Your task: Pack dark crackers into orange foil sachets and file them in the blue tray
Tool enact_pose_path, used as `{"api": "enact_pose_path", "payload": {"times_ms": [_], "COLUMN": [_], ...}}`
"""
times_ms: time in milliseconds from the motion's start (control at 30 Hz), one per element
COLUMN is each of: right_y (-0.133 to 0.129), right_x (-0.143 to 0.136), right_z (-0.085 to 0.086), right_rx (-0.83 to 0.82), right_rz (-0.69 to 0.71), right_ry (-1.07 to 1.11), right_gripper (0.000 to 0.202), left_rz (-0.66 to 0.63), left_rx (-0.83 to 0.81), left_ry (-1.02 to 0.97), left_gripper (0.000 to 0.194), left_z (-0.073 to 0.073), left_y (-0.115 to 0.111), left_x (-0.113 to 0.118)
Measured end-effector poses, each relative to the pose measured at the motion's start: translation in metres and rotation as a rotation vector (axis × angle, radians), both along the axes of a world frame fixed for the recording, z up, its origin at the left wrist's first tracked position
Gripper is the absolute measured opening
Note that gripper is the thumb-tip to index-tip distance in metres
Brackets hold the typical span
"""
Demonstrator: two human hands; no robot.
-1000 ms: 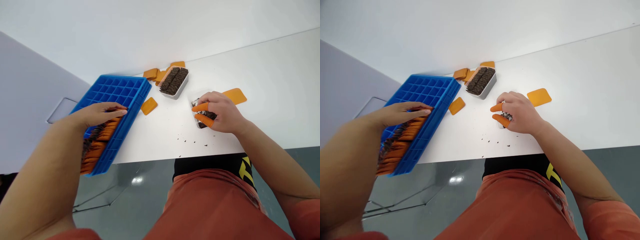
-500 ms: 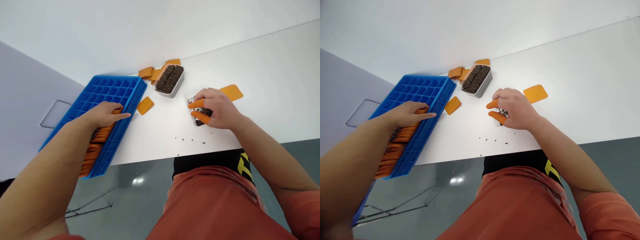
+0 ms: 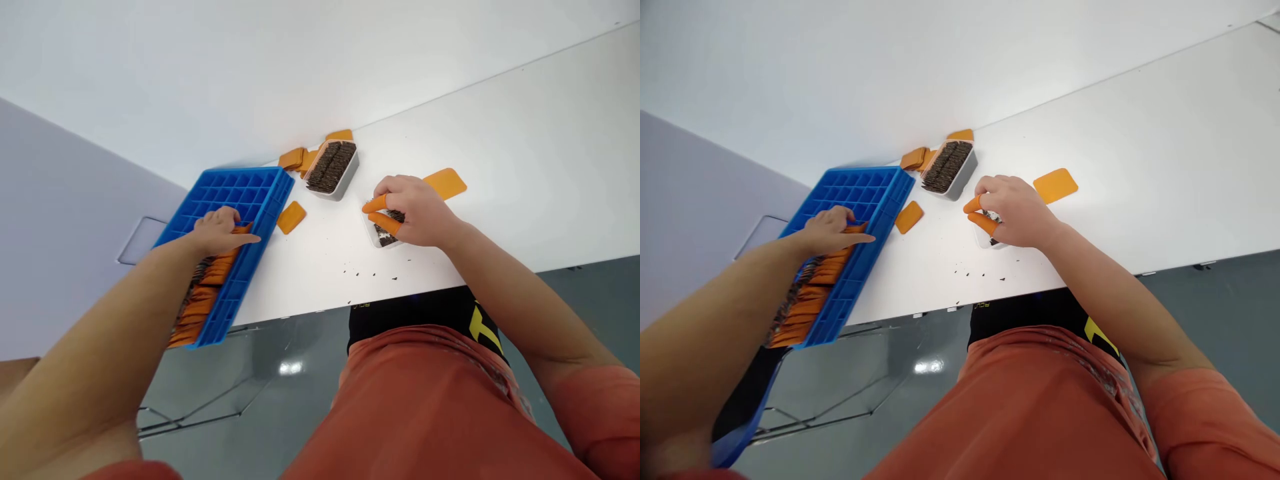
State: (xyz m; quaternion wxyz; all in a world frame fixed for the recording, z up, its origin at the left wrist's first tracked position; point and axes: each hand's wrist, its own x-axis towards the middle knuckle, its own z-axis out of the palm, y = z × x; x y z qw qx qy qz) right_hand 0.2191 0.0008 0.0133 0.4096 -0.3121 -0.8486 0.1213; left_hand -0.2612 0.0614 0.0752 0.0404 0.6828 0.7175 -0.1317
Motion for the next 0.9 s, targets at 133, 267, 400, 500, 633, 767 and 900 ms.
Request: {"api": "enact_pose_path", "payload": {"times_ms": [133, 267, 400, 500, 633, 767, 900], "right_y": [0.0, -0.005, -0.008, -0.009, -0.008, -0.009, -0.012], "right_x": [-0.001, -0.006, -0.007, -0.006, -0.005, -0.007, -0.009], "right_z": [0.0, 0.002, 0.005, 0.006, 0.004, 0.003, 0.005], "right_rx": [-0.026, -0.07, -0.074, -0.071, -0.077, -0.105, -0.127], "right_rz": [0.009, 0.04, 0.072, 0.074, 0.059, 0.069, 0.101], "right_ry": [-0.033, -0.061, -0.05, -0.059, -0.092, -0.118, -0.137], "right_gripper": [0.026, 0.027, 0.032, 0.032, 0.031, 0.033, 0.032], "left_rz": [0.048, 0.026, 0.057, 0.07, 0.076, 0.071, 0.131], "left_rx": [-0.098, -0.114, -0.054, -0.016, -0.058, -0.102, -0.136], "left_ry": [0.07, 0.056, 0.019, 0.027, 0.054, 0.096, 0.102], "left_gripper": [0.059, 0.053, 0.063, 0.062, 0.053, 0.044, 0.039], "left_z": [0.01, 0.021, 0.027, 0.031, 0.034, 0.033, 0.027], "left_y": [0.003, -0.005, -0.021, -0.025, -0.015, 0.002, 0.017], "left_x": [0.015, 0.026, 0.026, 0.025, 0.027, 0.031, 0.027]}}
